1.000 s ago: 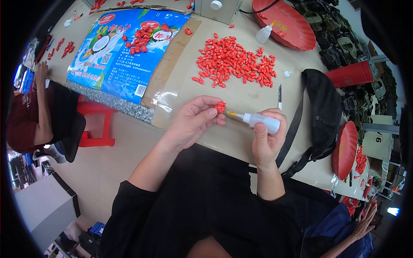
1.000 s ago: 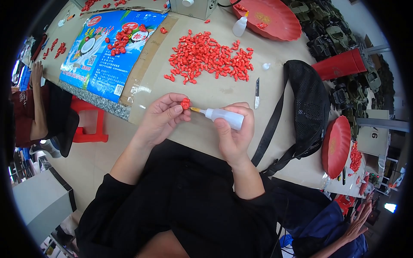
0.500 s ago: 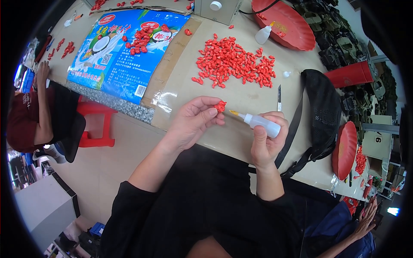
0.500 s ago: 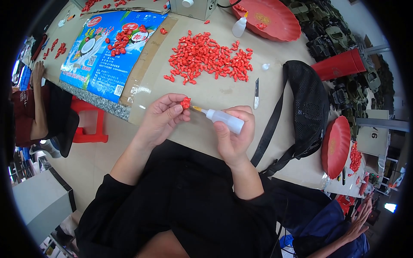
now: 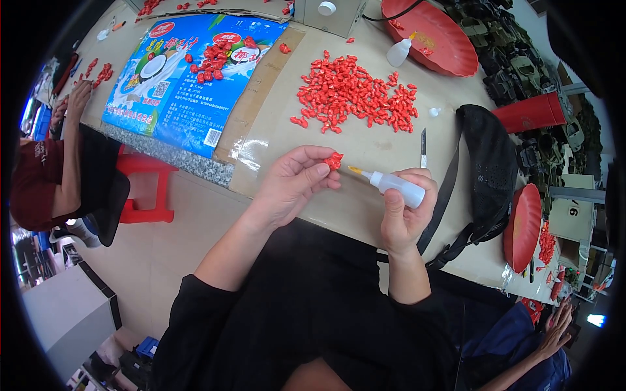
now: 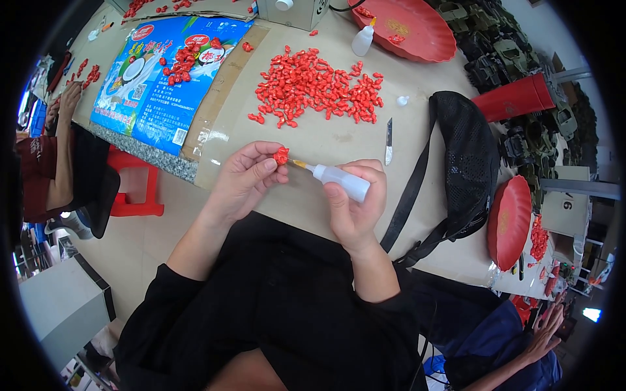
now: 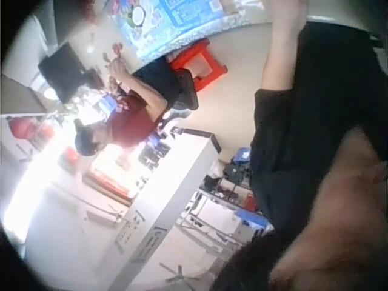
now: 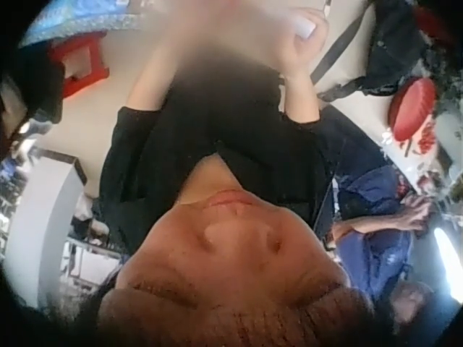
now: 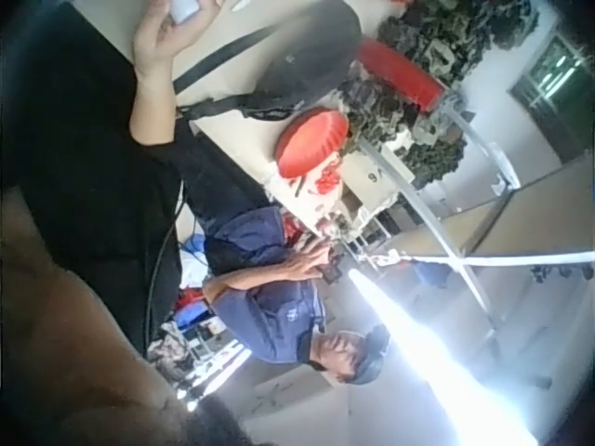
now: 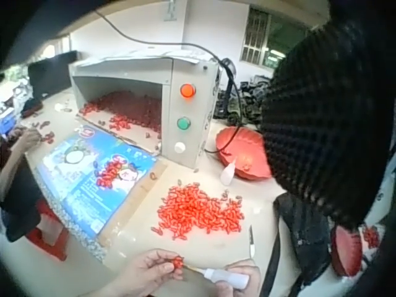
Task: The person assembles small plastic pieces by applying glue from a bottle onto the parts and joining them together.
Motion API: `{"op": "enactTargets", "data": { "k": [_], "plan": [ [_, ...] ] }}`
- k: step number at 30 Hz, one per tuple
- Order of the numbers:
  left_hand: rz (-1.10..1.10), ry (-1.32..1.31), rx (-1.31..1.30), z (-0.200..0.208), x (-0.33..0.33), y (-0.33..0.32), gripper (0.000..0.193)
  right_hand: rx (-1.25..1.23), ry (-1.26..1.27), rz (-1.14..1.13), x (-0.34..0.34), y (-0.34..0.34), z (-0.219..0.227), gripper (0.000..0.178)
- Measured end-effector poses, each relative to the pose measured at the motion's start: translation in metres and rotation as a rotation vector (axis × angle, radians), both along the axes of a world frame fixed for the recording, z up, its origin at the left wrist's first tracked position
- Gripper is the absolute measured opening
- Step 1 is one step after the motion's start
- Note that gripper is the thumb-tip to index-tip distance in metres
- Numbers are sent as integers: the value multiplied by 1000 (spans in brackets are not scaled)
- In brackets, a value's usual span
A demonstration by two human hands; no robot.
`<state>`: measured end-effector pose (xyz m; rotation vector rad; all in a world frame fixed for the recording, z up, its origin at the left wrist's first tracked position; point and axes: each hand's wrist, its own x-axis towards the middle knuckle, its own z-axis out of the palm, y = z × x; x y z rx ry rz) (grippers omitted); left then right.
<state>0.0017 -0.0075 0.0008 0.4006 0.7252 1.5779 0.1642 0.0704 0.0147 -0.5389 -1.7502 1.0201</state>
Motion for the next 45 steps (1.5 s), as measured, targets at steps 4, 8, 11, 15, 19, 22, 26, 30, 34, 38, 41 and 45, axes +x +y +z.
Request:
{"op": "enactTargets", "data": {
  "k": [4,8,11,15,19,22,26,30,34,38,41,45],
  "plan": [
    [8,-1,12,0,0,0,22,-18,22,5,-1,0,0,24],
    [15,3,12,-1,1,0,22,5,6,0,1,1,-1,24],
    [19,6,14,-1,0,0,21,12,-14,-5,2,1,0,24],
    [12,3,16,-1,0,0,22,-12,11,2,1,-1,1,23],
    [12,7,12,-1,-1,-1,21,-9,4,2,1,-1,1,23],
    [24,17,14,-1,0,0,21,-12,8,6,1,-1,1,24],
    [24,17,9,-1,0,0,22,-18,3,9,3,-1,1,24],
    [7,0,17,1,1,2,22,-25,8,2,4,-2,5,24],
    [20,4,9,-3,-1,-1,21,-38,7,19,1,-3,1,25],
    [16,0,8,-2,-2,-2,21,-49,-6,24,0,-4,2,25],
    [9,4,7,1,-2,-1,21,-56,-6,19,2,-4,6,25],
    [-4,-4,8,0,0,2,21,-153,91,-12,3,-4,2,24]
  ]
}}
